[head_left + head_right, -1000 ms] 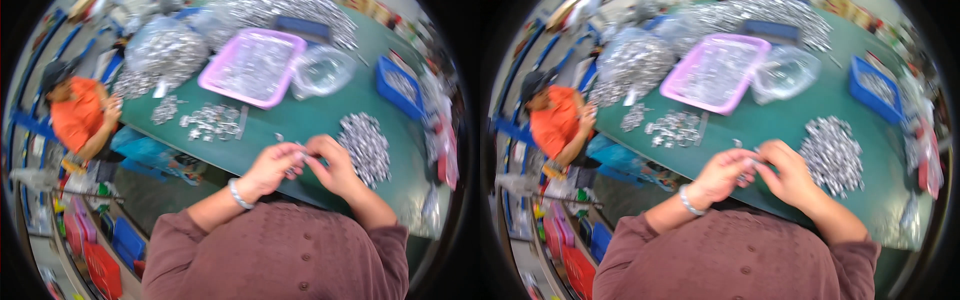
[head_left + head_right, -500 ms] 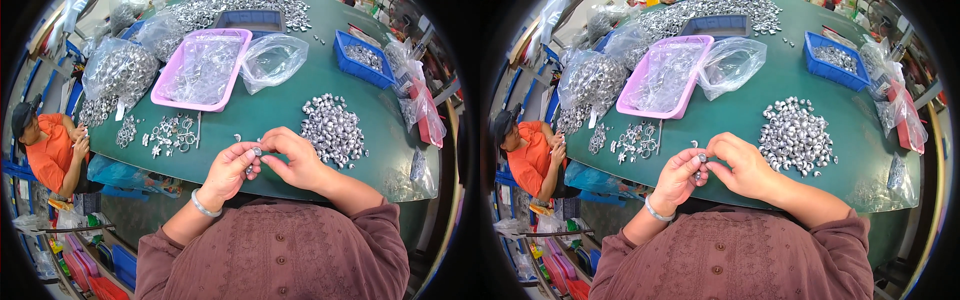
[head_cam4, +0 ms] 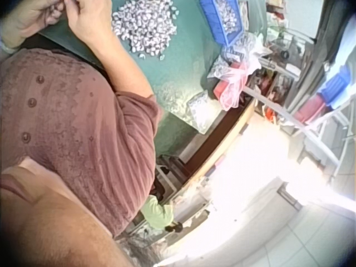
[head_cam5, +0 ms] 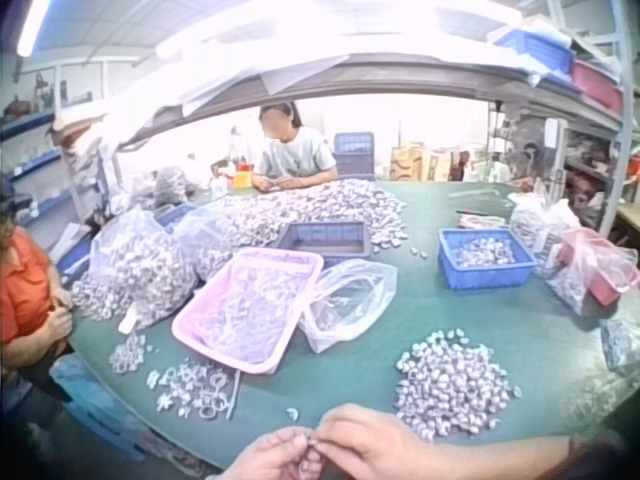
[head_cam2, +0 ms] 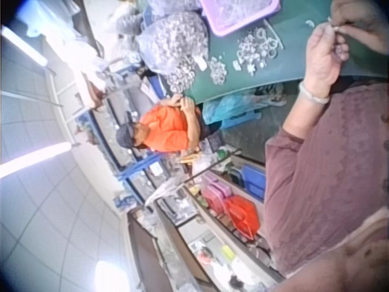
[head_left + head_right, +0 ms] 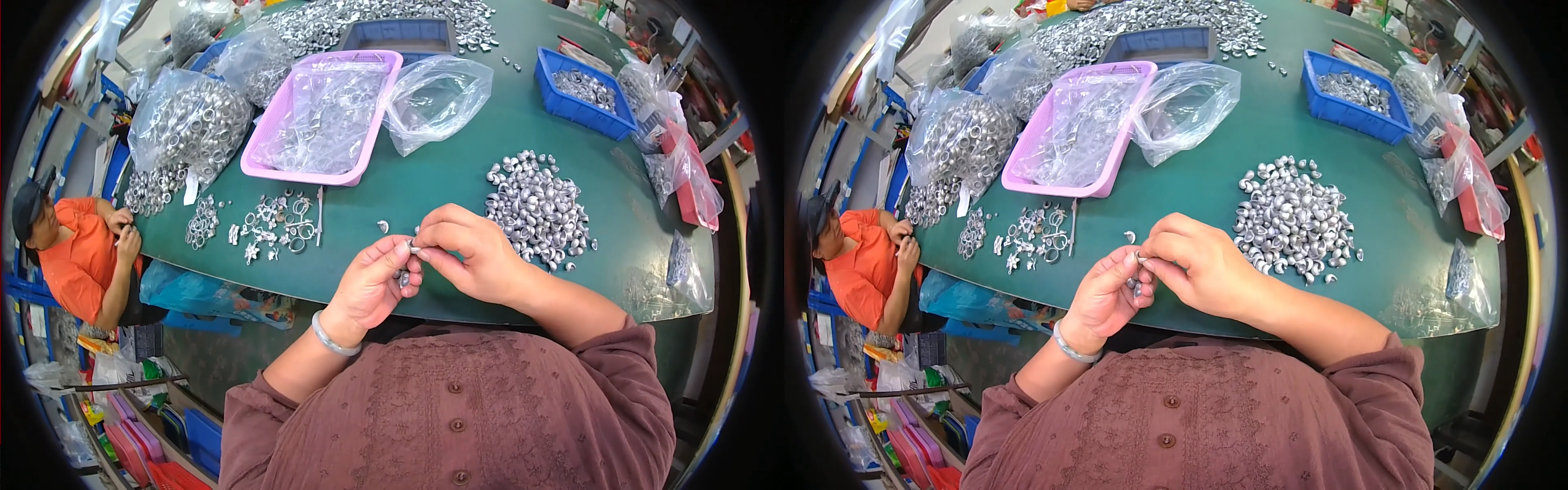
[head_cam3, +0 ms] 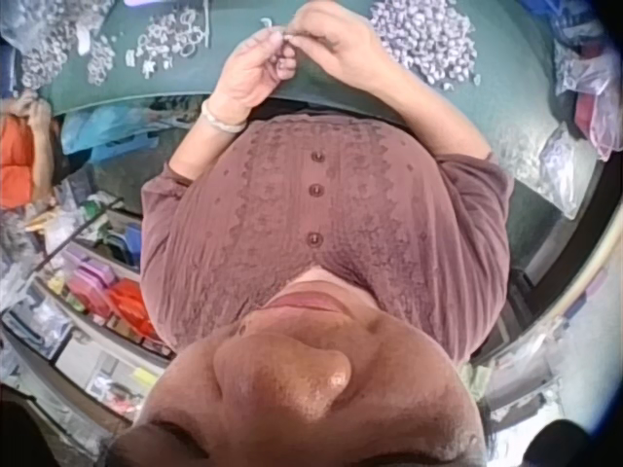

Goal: The person pours a bag of small silver metal components onto a table, then handles them individually to sort or check them, and eventually places them back into a plastic bag.

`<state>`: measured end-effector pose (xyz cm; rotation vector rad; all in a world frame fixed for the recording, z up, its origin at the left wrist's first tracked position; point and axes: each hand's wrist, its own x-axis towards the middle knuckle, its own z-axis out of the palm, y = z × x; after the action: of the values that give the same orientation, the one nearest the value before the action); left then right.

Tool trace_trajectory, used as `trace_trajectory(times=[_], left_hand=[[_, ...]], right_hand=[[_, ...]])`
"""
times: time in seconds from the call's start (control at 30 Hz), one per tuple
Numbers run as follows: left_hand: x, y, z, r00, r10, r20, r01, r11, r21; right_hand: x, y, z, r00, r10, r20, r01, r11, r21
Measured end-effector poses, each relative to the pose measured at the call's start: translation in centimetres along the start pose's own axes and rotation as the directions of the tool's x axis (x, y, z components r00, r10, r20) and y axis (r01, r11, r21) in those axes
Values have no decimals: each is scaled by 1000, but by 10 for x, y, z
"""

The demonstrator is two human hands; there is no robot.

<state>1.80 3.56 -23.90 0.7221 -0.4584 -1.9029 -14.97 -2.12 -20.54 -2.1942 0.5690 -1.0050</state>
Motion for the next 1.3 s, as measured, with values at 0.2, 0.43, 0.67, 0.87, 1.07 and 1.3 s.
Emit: trace_trajectory(times=[0.2,0.43,0.67,0.87,1.07,1.3], left_hand=[[0,2,6,999,-11,-38,13,999,50],[4,2,8,995,-23,-100,35,993,112],[8,1,6,986,-106,-126,112,993,46],[10,-1,3,979,-187,-81,182,981,-64],[11,-6,-2,998,-40,-38,40,999,-14],[8,-13,-15,989,-39,139,61,986,-158]], right_hand=[[-4,16,0,773,539,336,-597,437,672],[-13,27,1,732,550,402,-610,266,746],[-14,23,2,724,578,376,-618,303,725],[-19,22,0,754,555,350,-610,396,687],[-19,21,-25,975,218,44,-222,948,226],[-32,46,-63,989,149,3,-139,932,-335]])
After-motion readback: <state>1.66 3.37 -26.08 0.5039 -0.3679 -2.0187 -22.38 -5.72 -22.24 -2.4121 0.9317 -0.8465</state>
